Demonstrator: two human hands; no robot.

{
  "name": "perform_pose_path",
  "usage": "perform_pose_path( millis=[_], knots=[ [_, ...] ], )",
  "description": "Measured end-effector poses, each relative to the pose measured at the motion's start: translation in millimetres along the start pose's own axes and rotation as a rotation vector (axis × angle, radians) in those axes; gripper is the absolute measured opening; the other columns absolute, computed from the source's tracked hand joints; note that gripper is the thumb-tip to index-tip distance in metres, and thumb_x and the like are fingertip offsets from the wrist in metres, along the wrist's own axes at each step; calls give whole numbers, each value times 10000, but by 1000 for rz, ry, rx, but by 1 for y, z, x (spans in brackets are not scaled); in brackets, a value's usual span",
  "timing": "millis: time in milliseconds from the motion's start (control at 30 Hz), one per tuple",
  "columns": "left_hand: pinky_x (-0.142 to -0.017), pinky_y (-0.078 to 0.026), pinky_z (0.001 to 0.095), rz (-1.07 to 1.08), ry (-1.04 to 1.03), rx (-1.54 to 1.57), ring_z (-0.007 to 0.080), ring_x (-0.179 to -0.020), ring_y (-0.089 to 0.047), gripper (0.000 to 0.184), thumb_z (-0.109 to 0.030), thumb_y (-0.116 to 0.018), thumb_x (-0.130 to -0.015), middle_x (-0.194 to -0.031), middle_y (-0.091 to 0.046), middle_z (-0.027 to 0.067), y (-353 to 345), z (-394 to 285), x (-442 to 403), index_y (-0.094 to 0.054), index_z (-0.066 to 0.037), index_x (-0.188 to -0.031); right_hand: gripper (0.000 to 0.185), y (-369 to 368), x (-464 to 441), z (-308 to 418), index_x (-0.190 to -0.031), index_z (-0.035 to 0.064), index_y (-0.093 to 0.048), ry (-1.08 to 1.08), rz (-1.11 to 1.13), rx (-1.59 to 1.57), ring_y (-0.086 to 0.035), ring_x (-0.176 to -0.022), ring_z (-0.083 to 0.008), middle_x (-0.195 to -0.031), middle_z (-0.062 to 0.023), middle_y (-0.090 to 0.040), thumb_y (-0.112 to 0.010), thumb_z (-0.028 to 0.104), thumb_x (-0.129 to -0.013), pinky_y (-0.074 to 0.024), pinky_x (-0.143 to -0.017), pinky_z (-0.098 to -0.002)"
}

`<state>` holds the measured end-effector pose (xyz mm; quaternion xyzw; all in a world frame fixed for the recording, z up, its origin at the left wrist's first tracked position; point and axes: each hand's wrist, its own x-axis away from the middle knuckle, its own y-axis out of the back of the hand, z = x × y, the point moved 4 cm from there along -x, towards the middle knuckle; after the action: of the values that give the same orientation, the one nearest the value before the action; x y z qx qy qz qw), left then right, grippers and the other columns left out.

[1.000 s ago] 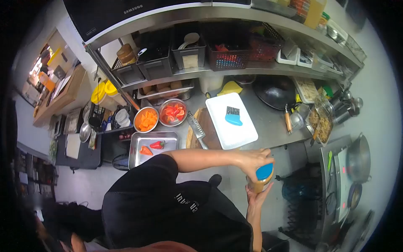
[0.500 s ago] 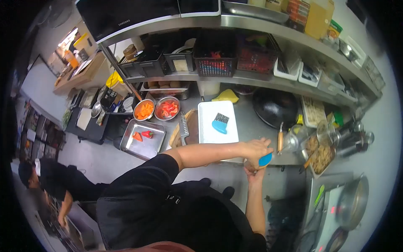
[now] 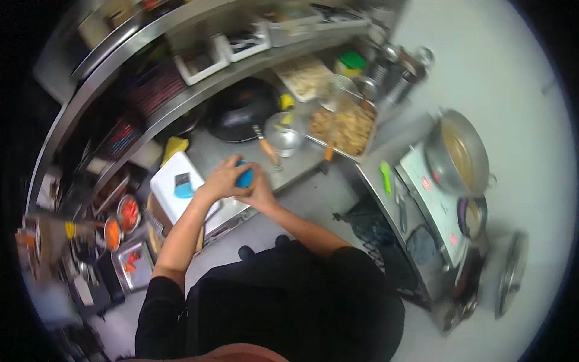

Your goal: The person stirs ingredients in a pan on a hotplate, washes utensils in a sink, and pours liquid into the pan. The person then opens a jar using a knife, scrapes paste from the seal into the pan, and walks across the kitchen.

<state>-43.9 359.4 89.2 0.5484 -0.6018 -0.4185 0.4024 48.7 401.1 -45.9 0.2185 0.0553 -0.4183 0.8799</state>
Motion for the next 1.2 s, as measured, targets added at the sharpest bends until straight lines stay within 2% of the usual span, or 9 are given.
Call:
perform_pose_path(
  millis=[200,333,400,600,767,900,967,1100,1200],
  knots=[
    [-877,-446,446,128,639,162,430,-1035,-531,851,-537,-736,-618,-1167,-466,252,16,24,4,-466,-71,-1277,1104,12,-8,8,-1345,-38,-175,-118,21,84,-422,-1183,-406,-1270,-274,-383,-854,304,-545,-372,-983,-428],
    [-893,-447,438,72,350,-55,415,-1050,-527,906,-462,-799,-565,-1203,-446,245,20,20,7,-431,-93,-1306,1086,9,-17,1,-1342,-30,-180,-109,77,26,-419,-1187,-402,-1275,-265,-383,-850,308,-557,-370,-986,-428],
    [-865,-465,420,4,-84,-256,389,-1063,-520,926,-382,-793,-550,-1232,-435,256,9,17,-6,-395,-97,-1336,1081,11,-17,4,-1341,-26,-182,-125,106,5,-415,-1190,-400,-1281,-261,-379,-849,310,-559,-370,-987,-427],
    [-881,-456,439,159,210,-118,418,-1074,-512,862,-355,-735,-579,-1197,-461,256,22,12,-16,-397,-110,-1333,1013,5,-15,-10,-1337,-7,-239,-68,55,-6,-415,-1202,-337,-1266,-208,-415,-833,280,-569,-330,-1019,-392],
    [-870,-439,463,-356,412,223,416,-1057,-520,778,-518,-570,-744,-1164,-483,287,41,45,8,-379,-5,-1298,907,-1,-20,-6,-1281,0,-309,-101,131,-117,-445,-1180,-276,-1242,-167,-448,-836,294,-605,-370,-979,-384],
    [-756,-527,358,-399,636,1267,250,-952,-588,634,-490,-485,-856,-1085,-572,180,26,83,60,-452,30,-1217,939,-3,-19,10,-1293,-15,-282,-42,144,-72,-464,-1162,-297,-1220,-187,-458,-848,231,-584,-369,-989,-375],
    [-848,-502,416,-414,659,1690,266,-997,-575,525,-423,-493,-868,-1080,-565,153,-16,102,89,-480,13,-1161,913,1,-21,9,-1284,-19,-286,-31,121,-20,-461,-1165,-298,-1221,-192,-454,-841,219,-600,-366,-993,-376],
    [-844,-490,494,-422,877,2139,321,-1012,-578,463,-367,-441,-908,-1148,-544,153,-97,73,128,-435,-15,-1209,889,-7,-27,-9,-1273,-24,-290,-21,185,-20,-452,-1171,-285,-1233,-194,-444,-830,247,-621,-360,-994,-363],
    [-859,-476,486,-329,985,2023,306,-1022,-571,431,-349,-422,-937,-1185,-518,149,-148,56,128,-424,-44,-1242,903,-8,-41,-6,-1276,-28,-290,-100,193,42,-477,-1146,-289,-1212,-199,-476,-824,301,-627,-379,-970,-367]
  ],
)
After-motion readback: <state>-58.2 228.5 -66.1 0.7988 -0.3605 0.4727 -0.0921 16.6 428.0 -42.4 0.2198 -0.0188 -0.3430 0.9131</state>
